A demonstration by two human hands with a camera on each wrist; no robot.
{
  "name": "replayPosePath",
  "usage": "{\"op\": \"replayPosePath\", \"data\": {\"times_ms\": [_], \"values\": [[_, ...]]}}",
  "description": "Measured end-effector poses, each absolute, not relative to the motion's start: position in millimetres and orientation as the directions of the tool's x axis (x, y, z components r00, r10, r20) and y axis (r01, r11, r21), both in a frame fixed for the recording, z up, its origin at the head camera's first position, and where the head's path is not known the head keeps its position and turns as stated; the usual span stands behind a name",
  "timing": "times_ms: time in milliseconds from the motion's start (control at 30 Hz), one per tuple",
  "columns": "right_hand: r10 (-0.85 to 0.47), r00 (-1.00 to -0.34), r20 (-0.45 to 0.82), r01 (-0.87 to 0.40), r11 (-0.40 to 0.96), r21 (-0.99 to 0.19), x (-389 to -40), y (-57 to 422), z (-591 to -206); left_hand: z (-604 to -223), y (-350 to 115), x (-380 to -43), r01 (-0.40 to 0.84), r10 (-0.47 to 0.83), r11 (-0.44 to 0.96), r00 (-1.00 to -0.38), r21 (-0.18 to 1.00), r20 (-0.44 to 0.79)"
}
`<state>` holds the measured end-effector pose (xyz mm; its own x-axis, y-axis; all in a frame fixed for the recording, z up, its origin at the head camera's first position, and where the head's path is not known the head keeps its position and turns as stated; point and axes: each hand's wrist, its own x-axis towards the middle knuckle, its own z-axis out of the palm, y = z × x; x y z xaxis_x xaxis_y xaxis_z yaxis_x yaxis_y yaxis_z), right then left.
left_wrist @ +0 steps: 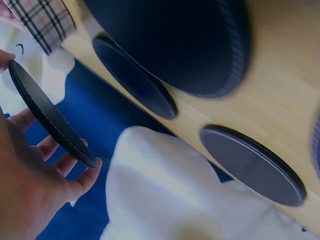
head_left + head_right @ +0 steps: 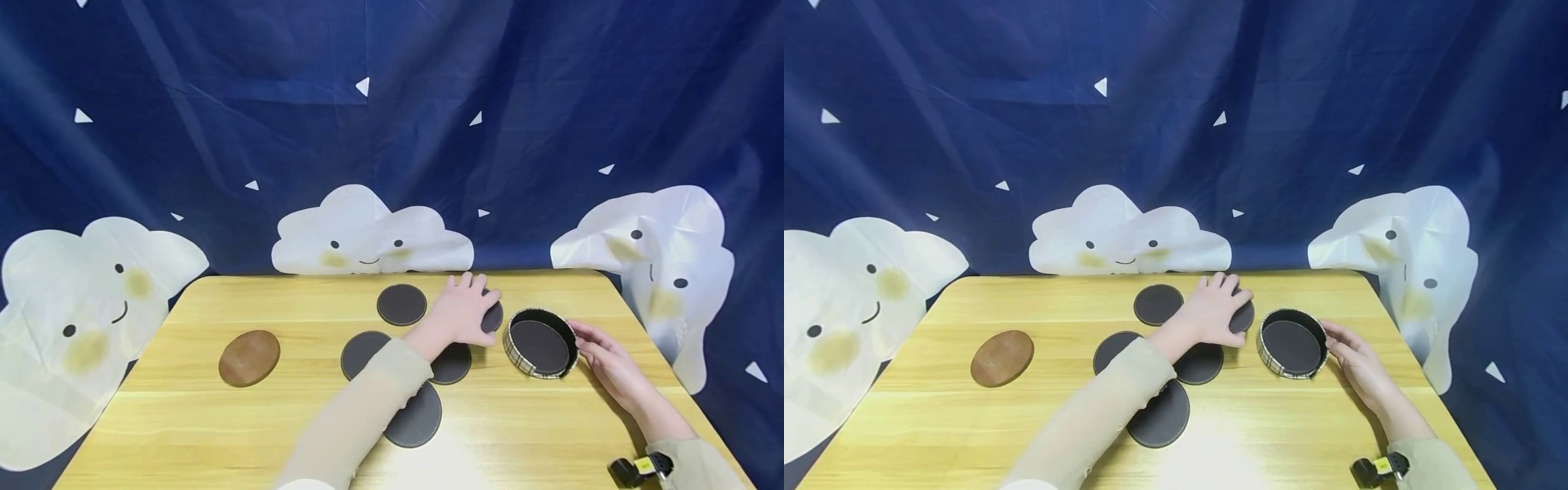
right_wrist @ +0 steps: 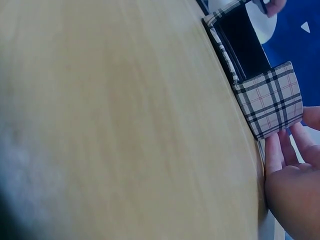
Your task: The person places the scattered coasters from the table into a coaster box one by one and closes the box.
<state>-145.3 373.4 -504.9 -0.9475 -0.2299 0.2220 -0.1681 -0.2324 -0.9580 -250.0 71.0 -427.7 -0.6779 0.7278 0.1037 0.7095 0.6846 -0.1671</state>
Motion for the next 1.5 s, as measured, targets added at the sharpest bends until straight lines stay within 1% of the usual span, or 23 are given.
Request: {"op": "replayPosePath", "data": {"times_ms": [133, 400, 700, 1033, 1500], "values": [[-0.22, -0.949, 0.225, -0.175, -0.226, -0.958, -145.3, 374.7, -506.6, -426.3, 87.8, -242.6, 0.728, 0.749, 0.662, -0.652, -0.179, 0.119], [-0.213, -0.951, 0.222, -0.177, -0.212, -0.961, -145.4, 375.4, -509.9, -429.9, 119.2, -229.4, 0.748, 0.774, 0.63, -0.627, -0.209, 0.088], [-0.218, -0.952, 0.216, -0.178, -0.181, -0.967, -144.1, 375.9, -509.7, -435.1, 145.1, -217.4, 0.751, 0.778, 0.619, -0.626, -0.23, 0.05], [-0.246, -0.945, 0.215, -0.175, -0.177, -0.969, -144.6, 375.9, -510.0, -442.5, 163.2, -209.5, 0.767, 0.795, 0.596, -0.605, -0.236, 0.045], [-0.24, -0.951, 0.193, -0.154, -0.171, -0.973, -142.7, 376.1, -507.2, -449.2, 176.4, -206.0, 0.759, 0.785, 0.602, -0.619, -0.249, 0.009]]}}
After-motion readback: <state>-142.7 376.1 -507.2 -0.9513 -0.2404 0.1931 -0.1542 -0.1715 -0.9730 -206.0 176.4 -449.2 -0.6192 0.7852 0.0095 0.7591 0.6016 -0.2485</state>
